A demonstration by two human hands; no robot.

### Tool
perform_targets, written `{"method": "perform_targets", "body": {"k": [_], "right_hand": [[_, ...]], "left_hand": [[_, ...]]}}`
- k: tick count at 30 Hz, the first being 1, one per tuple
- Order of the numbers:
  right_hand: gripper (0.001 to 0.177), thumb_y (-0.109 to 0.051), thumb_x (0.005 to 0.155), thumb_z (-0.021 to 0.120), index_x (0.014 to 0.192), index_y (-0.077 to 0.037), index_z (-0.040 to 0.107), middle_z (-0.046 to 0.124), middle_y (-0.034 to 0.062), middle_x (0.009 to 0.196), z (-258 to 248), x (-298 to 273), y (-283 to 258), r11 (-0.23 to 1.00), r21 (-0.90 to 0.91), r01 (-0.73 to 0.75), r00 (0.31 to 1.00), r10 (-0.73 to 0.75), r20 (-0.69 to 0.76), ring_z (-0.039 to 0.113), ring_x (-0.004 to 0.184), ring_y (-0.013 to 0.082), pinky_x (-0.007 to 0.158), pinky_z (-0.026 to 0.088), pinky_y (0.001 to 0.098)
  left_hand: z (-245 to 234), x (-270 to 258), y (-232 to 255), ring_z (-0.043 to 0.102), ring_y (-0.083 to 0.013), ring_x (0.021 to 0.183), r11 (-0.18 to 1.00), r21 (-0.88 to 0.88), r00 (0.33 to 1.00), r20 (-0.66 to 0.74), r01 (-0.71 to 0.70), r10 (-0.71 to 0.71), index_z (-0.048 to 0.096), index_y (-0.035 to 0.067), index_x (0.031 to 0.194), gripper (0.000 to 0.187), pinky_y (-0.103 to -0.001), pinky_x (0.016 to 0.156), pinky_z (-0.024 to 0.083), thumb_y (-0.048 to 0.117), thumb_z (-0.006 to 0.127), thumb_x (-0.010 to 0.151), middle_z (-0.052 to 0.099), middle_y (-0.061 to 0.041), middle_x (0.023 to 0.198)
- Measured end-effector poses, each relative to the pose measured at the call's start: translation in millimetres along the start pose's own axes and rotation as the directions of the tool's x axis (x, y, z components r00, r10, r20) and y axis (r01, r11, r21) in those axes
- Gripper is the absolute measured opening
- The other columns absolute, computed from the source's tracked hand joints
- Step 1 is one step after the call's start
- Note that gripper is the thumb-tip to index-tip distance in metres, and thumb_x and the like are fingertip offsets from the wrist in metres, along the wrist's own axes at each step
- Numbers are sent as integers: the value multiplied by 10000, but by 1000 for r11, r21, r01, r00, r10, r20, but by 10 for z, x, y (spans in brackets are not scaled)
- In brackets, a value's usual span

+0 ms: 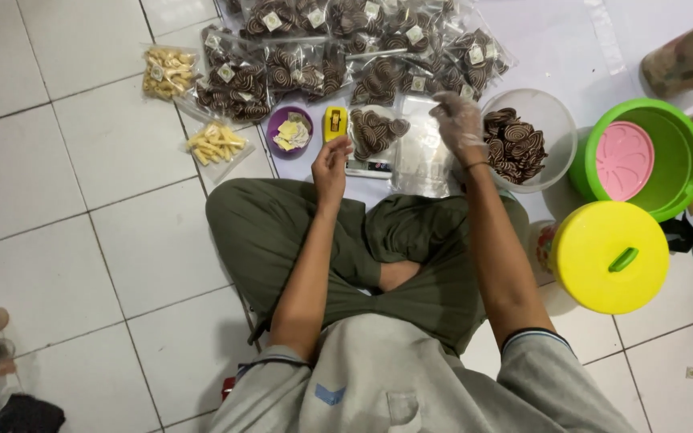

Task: Weighing chocolate cookies on a digital scale and placing them into small plastic bags for packaging.

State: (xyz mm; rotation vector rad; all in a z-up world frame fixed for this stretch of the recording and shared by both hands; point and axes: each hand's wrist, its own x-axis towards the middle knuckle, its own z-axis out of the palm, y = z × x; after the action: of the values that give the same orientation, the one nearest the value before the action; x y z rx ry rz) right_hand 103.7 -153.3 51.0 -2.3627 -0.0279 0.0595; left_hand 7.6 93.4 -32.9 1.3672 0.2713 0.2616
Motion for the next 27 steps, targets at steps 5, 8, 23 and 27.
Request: {"method": "perform_targets", "body": {"k": [5, 8, 23, 27], "right_hand": [[236, -82, 1026, 697, 1241, -17, 624, 688, 237, 1145, -442, -483, -645, 985, 161, -59, 994, 73, -78, 656, 1105, 378, 956, 543, 481], [209, 31, 1007, 630, 1212, 9, 668, 703, 204, 973, -413, -516, -315, 944, 320, 74, 990, -30, -140, 682, 831, 228, 701, 584, 339], [228, -114, 896, 737, 1116, -58, 760, 757, 182, 910, -746, -623, 528, 976, 215, 42, 810, 93, -578, 740, 820, 259, 665, 602, 401], [260, -78, 944, 694, 1191, 5, 696, 744, 184, 975, -755, -714, 232, 905, 422, 50, 867, 170, -468, 704, 813, 185, 668, 601, 291]], "left_hand": [[-97, 125, 84, 721, -192, 964, 999, 12, 998, -31, -45, 45, 716, 99, 1201, 277, -333, 882, 586, 78, 525, 1002, 739, -105, 1078], [-143, 160, 190, 716, -150, 949, 998, 9, 997, -40, -58, 59, 711, 82, 1223, 296, -289, 881, 579, 67, 514, 1003, 735, -91, 1096], [-294, 147, 144, 738, -179, 983, 996, 71, 998, -39, -52, 55, 718, 88, 1207, 288, -300, 888, 569, 53, 533, 989, 737, -96, 1091], [-243, 64, 192, 734, -163, 993, 997, 77, 1000, -24, -15, 17, 711, 97, 1216, 314, -302, 898, 566, 33, 505, 988, 737, -84, 1098]]}}
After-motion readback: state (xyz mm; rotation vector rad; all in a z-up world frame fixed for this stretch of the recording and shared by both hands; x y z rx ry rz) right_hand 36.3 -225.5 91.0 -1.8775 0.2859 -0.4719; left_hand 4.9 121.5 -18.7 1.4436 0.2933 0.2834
